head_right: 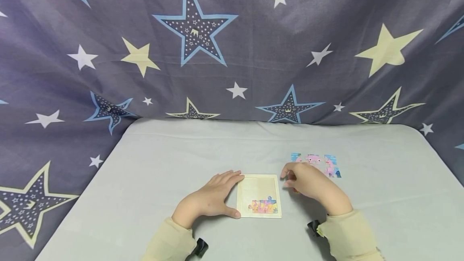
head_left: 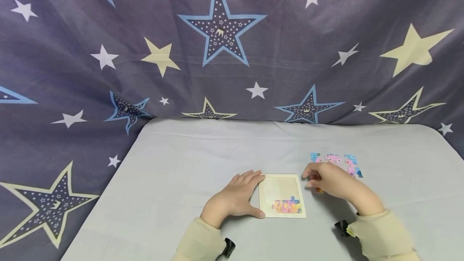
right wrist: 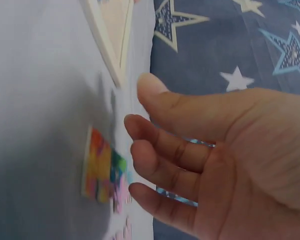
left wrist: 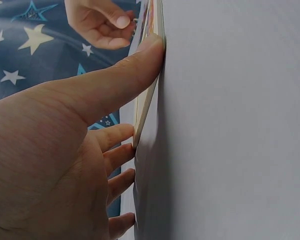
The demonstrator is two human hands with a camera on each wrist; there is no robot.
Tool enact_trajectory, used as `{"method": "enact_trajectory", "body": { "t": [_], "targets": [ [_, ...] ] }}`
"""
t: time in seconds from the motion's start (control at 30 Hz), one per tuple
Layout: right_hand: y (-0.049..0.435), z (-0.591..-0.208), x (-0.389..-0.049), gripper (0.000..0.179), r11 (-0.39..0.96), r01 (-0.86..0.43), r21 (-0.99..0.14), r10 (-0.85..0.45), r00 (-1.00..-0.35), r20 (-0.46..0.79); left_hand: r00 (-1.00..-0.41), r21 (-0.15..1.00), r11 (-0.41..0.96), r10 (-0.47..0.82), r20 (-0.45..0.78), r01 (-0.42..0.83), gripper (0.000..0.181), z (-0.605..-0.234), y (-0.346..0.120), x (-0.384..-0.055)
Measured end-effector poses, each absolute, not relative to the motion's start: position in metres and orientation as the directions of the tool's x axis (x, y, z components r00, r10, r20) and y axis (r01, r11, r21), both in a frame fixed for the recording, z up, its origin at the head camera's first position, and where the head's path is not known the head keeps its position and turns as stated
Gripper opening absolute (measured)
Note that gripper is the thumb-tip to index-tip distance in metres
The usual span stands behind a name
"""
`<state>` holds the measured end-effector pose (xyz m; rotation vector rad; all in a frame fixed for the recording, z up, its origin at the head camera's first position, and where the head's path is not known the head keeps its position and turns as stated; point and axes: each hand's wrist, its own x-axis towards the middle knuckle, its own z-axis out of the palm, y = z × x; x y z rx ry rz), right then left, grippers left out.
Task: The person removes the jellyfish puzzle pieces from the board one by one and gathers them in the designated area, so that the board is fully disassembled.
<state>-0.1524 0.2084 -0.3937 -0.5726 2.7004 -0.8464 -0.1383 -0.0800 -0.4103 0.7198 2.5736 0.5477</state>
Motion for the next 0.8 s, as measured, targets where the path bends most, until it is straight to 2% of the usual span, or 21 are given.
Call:
{"method": "enact_trajectory", "body": {
  "t": [0.47,0.8],
  "targets": [
    [0.172,-0.393,-0.138,0.013,0.703,-0.380,-0.600,-0.534,-0.840,-0.093,-0.783,0.468,0.790,0.557,-0.279,0.395,0.102,-0.410,-0.080,-0.138],
    [0.155,-0.396,-0.127,0.020,0.707,-0.474,-0.525,-0.580,-0.813,-0.048,-0.782,0.462,0.789,0.561,-0.271,0.406,0.101,-0.410,-0.081,-0.138]
  ]
}}
